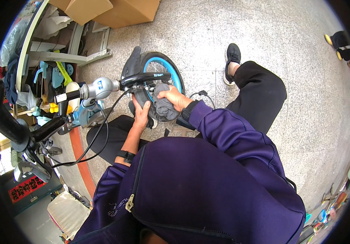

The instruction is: The person wipes the front wheel, fork, and handlebar area of a bicycle using a cloth. They rotate the wheel to access different sections and continue wiping the components throughout the clip.

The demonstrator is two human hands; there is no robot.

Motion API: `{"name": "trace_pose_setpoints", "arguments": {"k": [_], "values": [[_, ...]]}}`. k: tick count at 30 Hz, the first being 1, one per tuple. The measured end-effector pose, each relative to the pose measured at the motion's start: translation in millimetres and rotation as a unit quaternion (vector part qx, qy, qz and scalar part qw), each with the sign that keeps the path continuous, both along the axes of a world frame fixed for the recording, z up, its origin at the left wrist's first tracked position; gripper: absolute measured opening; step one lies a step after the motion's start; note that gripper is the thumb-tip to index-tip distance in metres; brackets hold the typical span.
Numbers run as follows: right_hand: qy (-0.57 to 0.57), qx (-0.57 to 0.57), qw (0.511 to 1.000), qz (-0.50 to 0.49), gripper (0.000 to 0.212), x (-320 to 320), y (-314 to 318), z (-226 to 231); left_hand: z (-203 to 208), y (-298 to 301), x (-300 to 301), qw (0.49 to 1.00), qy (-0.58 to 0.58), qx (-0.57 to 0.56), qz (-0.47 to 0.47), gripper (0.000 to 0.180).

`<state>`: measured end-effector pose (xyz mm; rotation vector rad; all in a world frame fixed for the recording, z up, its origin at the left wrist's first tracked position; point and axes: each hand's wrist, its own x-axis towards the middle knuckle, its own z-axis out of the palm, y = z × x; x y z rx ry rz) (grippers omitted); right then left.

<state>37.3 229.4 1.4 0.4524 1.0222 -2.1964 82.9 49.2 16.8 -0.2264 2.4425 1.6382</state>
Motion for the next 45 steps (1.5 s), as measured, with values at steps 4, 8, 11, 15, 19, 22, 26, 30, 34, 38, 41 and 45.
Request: {"name": "trace_pose_setpoints", "arguments": {"k": [4,8,11,15,19,22,26,30,34,38,41,45], "values": [[-0.034,-0.078,0.996,-0.022,0.022,1.8,-4.2,-2.2,0.5,0.4,0.4,1.0,-0.002,0.011,-0.001,0.092],[-0.039,-0.089,0.995,-0.021,0.031,0.7,-7.3,-9.2,-3.1,-0.7,-0.5,1.0,0.005,0.018,0.002,0.096],[-0.068,-0.088,0.993,-0.024,0.046,0.9,-10.3,-12.4,-5.3,-2.2,-1.2,1.0,0.004,0.031,0.003,0.099],[-0.064,0.014,0.998,0.003,0.031,3.9,-15.5,-12.0,-4.5,-1.9,-0.8,1.0,-0.005,0.008,0.01,0.1],[0.053,0.085,0.992,0.077,0.033,9.2,-16.3,-12.0,-2.4,-1.9,-0.1,1.0,-0.009,0.023,0.004,0.101],[0.153,0.16,0.966,0.133,0.037,17.9,-13.1,-16.9,-4.2,-3.6,-0.7,0.999,-0.008,0.031,0.004,0.101],[0.356,0.438,0.75,0.345,0.051,33.9,-3.7,-29.8,-9.1,-6.4,-2.7,0.999,-0.009,0.037,0.005,0.101],[0.403,0.476,0.692,0.363,0.055,35.5,-4.0,-38.4,-10.2,-8.4,-0.5,0.999,-0.016,0.031,0.003,0.101],[0.322,0.439,0.761,0.352,0.051,23.7,-2.8,-35.3,-9.1,-7.6,-0.2,0.999,-0.012,0.033,0.001,0.099],[0.159,0.285,0.922,0.207,0.04,3.6,2.5,-26.6,-8.3,-5.3,0.8,0.999,-0.014,0.035,0.007,0.099],[0.022,0.028,0.991,0.126,0.034,-5.3,-1.5,-21.3,-7.9,-4.1,0.4,0.999,-0.016,0.04,0.006,0.099],[0.086,0.086,0.979,0.162,0.031,4.3,-11.5,-19.7,-7.4,-3.7,-0.1,0.999,-0.003,0.035,0.004,0.099]]}}
